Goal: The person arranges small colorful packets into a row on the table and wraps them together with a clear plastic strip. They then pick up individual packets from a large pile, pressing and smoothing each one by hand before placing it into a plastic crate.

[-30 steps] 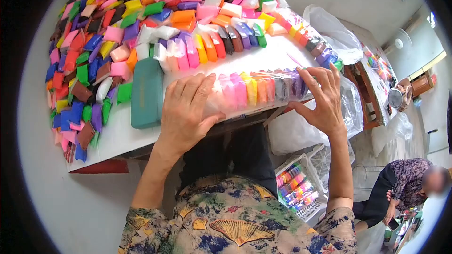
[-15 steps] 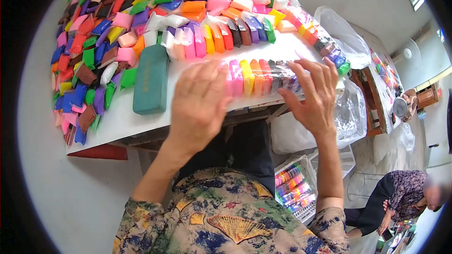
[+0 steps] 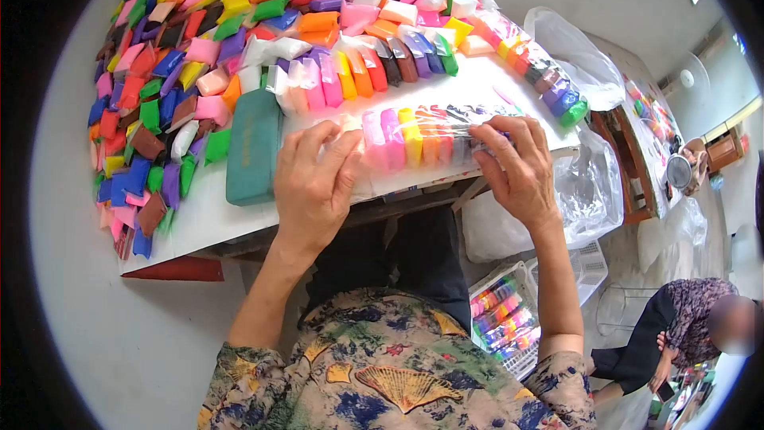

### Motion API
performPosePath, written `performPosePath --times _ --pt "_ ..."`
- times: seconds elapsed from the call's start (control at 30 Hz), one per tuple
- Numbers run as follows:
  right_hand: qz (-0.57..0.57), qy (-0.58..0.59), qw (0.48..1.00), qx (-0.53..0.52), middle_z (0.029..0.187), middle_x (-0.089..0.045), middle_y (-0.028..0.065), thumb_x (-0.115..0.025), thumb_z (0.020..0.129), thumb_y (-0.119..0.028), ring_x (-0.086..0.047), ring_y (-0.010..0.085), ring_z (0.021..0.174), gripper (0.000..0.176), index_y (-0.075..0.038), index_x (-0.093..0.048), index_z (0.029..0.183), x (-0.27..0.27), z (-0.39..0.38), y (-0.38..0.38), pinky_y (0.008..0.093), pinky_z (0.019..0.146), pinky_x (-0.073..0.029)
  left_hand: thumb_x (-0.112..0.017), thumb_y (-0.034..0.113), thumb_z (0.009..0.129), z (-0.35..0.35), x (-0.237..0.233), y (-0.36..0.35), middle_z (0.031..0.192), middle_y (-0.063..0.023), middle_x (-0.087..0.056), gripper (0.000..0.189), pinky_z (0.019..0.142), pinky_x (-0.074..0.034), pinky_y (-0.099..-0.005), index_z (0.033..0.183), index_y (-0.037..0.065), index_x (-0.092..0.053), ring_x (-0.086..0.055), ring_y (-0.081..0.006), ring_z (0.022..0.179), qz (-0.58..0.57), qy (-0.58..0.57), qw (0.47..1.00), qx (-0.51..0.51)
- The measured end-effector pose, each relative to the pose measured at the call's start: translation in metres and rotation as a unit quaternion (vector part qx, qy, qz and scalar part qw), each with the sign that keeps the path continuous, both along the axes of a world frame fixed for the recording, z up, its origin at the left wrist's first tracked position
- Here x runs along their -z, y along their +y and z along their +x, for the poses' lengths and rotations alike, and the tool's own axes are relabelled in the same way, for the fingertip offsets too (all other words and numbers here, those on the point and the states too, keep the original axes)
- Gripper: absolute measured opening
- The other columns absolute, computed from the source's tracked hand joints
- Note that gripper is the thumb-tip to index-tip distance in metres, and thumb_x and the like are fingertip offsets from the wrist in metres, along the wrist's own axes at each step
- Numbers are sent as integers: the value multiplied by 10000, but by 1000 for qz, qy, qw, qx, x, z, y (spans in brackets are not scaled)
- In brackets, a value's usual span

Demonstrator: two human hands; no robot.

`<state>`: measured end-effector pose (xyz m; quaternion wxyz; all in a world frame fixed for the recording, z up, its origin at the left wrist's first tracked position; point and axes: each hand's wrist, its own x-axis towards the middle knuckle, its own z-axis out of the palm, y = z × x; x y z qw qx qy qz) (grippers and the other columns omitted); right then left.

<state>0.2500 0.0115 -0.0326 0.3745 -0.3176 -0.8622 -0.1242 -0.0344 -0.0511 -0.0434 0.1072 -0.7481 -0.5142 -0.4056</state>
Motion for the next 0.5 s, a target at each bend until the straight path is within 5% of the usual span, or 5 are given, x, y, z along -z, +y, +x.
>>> performPosePath --times 0.23,0.4,0.5 --pt "49 11 990 133 1101 -610 95 -702 852 -202 -547 318 1041 307 -88 -665 1135 -13 12 -7 449 904 -423 -628 170 920 3 -7 -10 1174 -186 -591 326 931 -445 -464 1188 -16 -638 -548 -370 1081 58 9 993 -97" --pt "11 54 998 -23 1105 -623 114 -681 764 -89 -568 316 1056 394 -75 -670 1158 -18 -63 -15 450 914 -447 -658 149 828 46 -16 -4 1197 -162 -574 393 948 -423 -455 1189 -7 -632 -526 -342 1100 66 90 993 -24" --pt "17 52 998 -38 1031 -595 77 -700 759 -171 -562 267 985 345 -77 -648 1087 -4 -81 -10 418 871 -433 -664 135 806 42 -6 7 1173 -143 -576 406 909 -433 -441 1193 16 -636 -532 -315 1055 26 83 996 -14"
